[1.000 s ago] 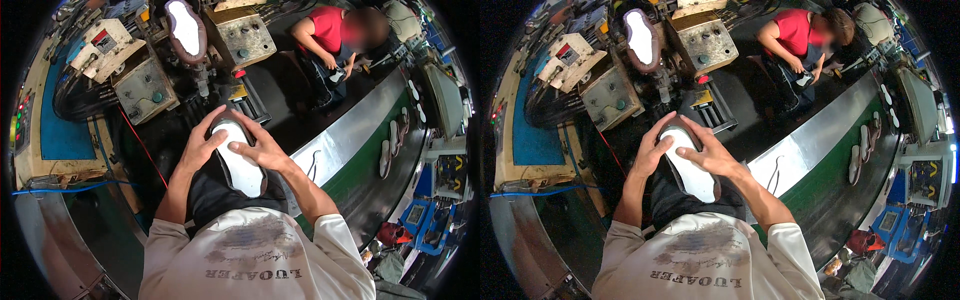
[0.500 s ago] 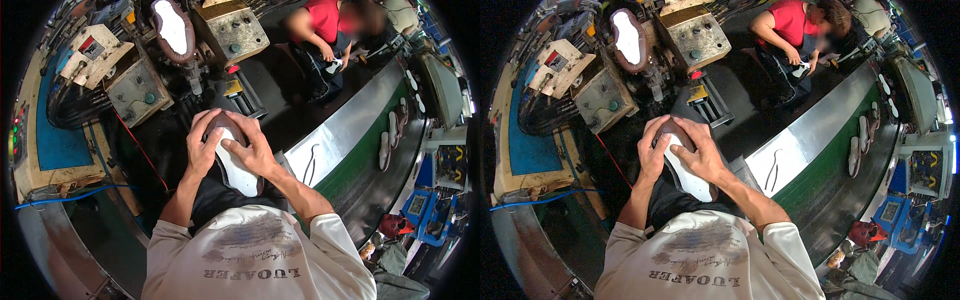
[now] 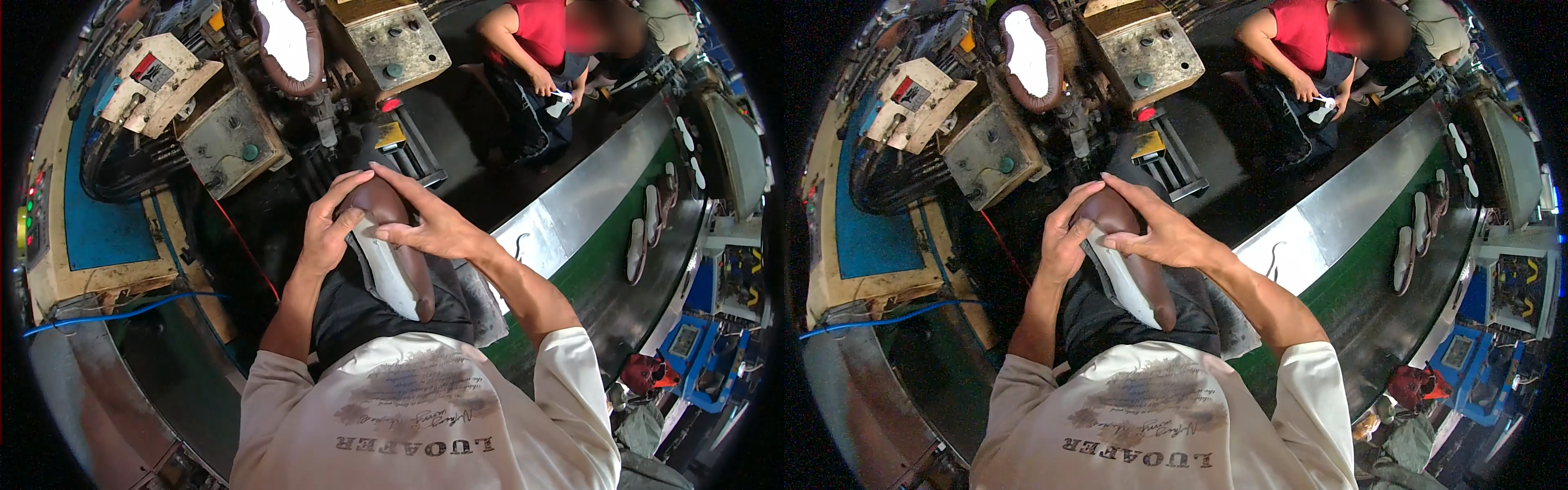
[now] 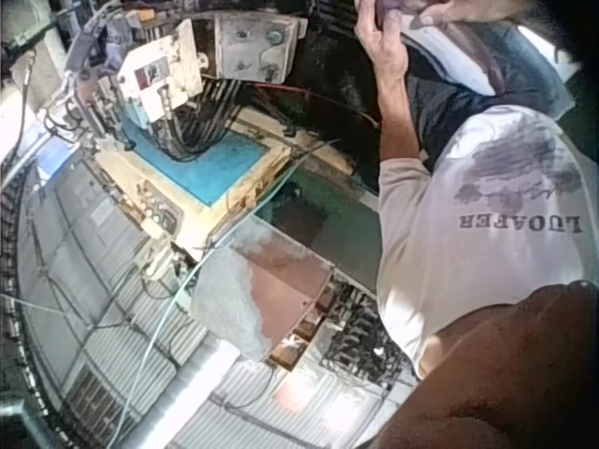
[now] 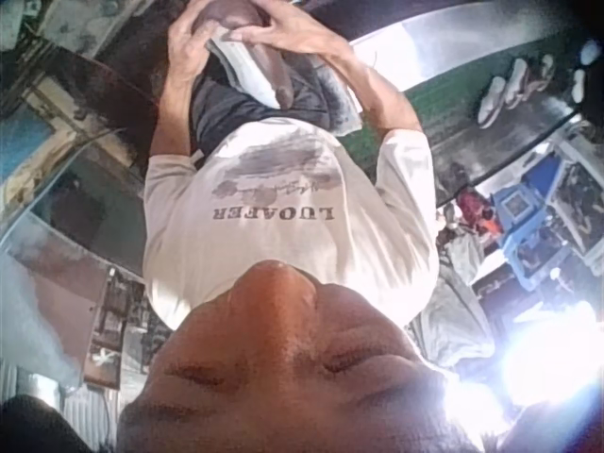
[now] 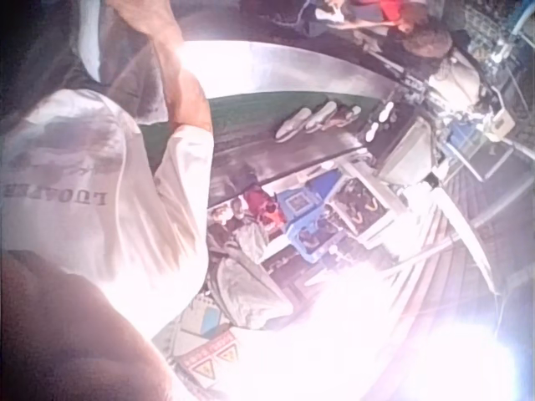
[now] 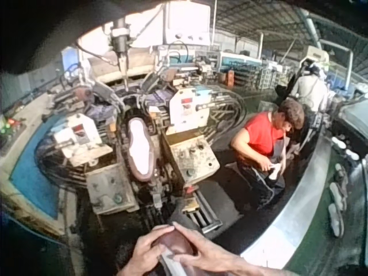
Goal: The worker is lasting shoes by pulling the upper over the last and securing it to the insole using a lasting machine and manual tools.
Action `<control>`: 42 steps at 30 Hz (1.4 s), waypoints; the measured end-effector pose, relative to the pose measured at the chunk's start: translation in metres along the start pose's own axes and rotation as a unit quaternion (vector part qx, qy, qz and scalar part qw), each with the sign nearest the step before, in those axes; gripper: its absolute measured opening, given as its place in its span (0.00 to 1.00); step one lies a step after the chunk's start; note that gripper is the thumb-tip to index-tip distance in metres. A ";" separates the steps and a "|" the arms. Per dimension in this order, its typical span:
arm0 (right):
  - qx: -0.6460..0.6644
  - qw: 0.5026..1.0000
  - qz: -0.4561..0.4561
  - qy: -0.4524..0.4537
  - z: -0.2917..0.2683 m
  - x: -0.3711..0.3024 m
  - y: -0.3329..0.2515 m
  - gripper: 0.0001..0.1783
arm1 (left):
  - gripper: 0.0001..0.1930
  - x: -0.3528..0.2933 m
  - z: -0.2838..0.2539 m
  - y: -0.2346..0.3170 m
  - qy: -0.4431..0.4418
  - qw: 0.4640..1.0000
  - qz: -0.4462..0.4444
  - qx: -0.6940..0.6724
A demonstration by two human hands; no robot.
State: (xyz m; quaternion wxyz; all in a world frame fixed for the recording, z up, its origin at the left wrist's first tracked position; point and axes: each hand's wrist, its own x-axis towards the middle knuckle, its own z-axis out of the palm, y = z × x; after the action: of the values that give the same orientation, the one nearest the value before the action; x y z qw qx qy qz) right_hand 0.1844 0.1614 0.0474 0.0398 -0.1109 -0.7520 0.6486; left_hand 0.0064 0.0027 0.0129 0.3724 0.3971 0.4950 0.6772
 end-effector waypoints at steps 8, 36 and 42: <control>0.108 0.989 0.048 0.090 0.008 0.014 0.029 0.47 | 0.25 0.009 0.017 -0.024 0.074 0.984 -0.157 0.041; 0.113 0.969 0.143 0.170 0.024 -0.044 0.066 0.51 | 0.45 -0.044 0.047 -0.052 0.006 0.974 -0.217 0.071; 0.173 0.937 0.260 0.159 0.043 -0.100 0.033 0.51 | 0.40 -0.079 0.049 -0.035 -0.001 0.963 -0.268 -0.007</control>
State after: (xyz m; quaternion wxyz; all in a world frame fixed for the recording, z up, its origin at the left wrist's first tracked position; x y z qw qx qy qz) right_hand 0.2768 0.1022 0.0165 0.0076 -0.3954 -0.5570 0.7303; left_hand 0.0867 -0.0419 -0.0253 0.5435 0.2479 0.5780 0.5560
